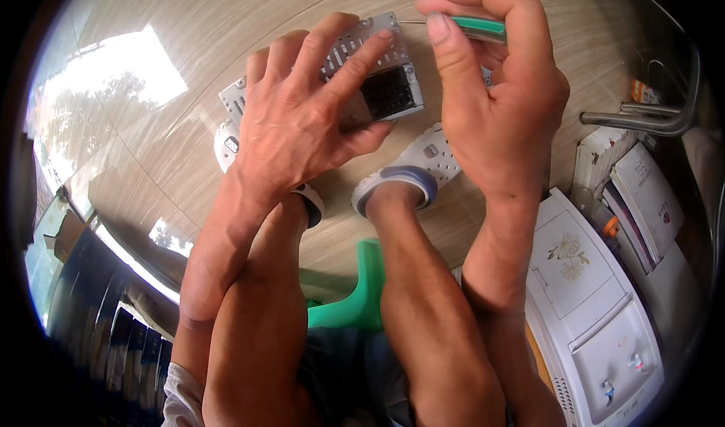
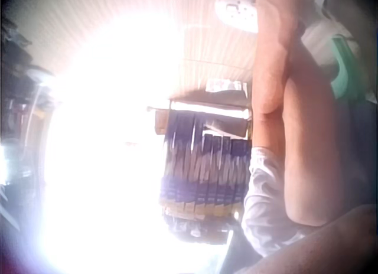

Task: The person uses a screwdriver to remove screws from the metal casing of an electronic device. They detach a side panel and set it aside, then continue unscrewing the main body. Finally, they lift the casing to reveal the internal circuit board.

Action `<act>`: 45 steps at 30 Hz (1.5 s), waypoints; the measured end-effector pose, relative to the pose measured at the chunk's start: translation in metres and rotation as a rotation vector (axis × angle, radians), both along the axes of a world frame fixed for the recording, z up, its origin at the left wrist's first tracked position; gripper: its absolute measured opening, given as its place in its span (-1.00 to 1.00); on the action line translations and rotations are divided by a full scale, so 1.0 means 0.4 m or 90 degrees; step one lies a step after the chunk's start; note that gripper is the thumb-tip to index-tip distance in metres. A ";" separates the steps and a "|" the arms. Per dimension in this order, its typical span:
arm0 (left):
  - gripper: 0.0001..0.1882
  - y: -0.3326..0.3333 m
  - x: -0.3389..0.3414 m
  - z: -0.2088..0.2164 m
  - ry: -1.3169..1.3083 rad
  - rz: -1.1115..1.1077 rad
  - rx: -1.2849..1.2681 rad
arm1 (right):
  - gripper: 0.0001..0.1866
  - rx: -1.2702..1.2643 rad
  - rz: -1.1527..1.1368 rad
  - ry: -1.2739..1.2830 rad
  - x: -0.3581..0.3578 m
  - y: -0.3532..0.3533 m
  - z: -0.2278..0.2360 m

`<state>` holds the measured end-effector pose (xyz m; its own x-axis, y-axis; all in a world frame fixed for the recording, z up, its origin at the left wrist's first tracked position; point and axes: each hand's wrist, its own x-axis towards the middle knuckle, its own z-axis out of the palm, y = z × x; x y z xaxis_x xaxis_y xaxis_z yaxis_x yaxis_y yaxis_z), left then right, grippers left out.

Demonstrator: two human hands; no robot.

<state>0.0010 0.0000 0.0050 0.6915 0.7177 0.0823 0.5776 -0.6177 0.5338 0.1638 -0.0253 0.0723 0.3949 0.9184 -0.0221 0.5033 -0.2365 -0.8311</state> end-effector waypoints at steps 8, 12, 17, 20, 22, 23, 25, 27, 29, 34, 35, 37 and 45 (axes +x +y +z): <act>-0.12 -0.004 -0.001 -0.001 0.009 -0.007 0.008 | -0.77 0.079 0.059 -0.012 0.092 -0.030 -0.048; -0.13 -0.008 -0.006 -0.005 0.011 -0.006 0.006 | -0.82 -0.094 0.185 -0.241 0.078 0.013 -0.044; -0.16 -0.007 -0.002 -0.001 -0.017 -0.001 -0.018 | -0.82 -0.090 0.206 -0.243 0.061 0.036 -0.041; -0.19 -0.007 -0.002 -0.007 -0.038 0.011 -0.020 | -0.79 -0.074 0.246 -0.288 0.072 0.047 -0.049; -0.20 -0.010 -0.004 -0.008 -0.044 0.009 -0.013 | -0.77 -0.058 0.280 -0.311 0.073 0.051 -0.048; -0.21 -0.011 -0.005 -0.008 -0.049 0.007 -0.007 | -0.77 -0.095 0.277 -0.299 0.067 0.056 -0.044; -0.21 -0.011 -0.004 -0.008 -0.051 0.011 -0.010 | -0.77 -0.133 0.275 -0.283 0.062 0.065 -0.039; -0.21 -0.010 -0.003 -0.009 -0.054 0.014 -0.013 | -0.79 -0.163 0.292 -0.301 0.060 0.070 -0.033; -0.21 -0.007 -0.003 -0.012 -0.059 0.011 -0.011 | -0.80 -0.150 0.306 -0.312 0.063 0.077 -0.036; -0.23 -0.014 -0.004 -0.013 -0.057 0.010 -0.005 | -0.83 -0.144 0.332 -0.366 0.056 0.084 -0.033; -0.23 -0.015 -0.004 -0.012 -0.056 0.009 -0.001 | -0.83 -0.136 0.355 -0.380 0.054 0.086 -0.033; -0.24 -0.014 -0.003 -0.011 -0.059 0.008 -0.004 | -0.82 -0.130 0.377 -0.395 0.054 0.089 -0.036; -0.24 -0.016 -0.002 -0.011 -0.055 0.005 -0.013 | -0.87 -0.367 0.308 -0.530 0.005 0.112 -0.002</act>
<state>0.0004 -0.0063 0.0008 0.6765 0.7254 0.1271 0.5338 -0.6019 0.5940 0.1659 0.0196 0.0715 0.0894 0.9168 -0.3892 0.9941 -0.1065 -0.0226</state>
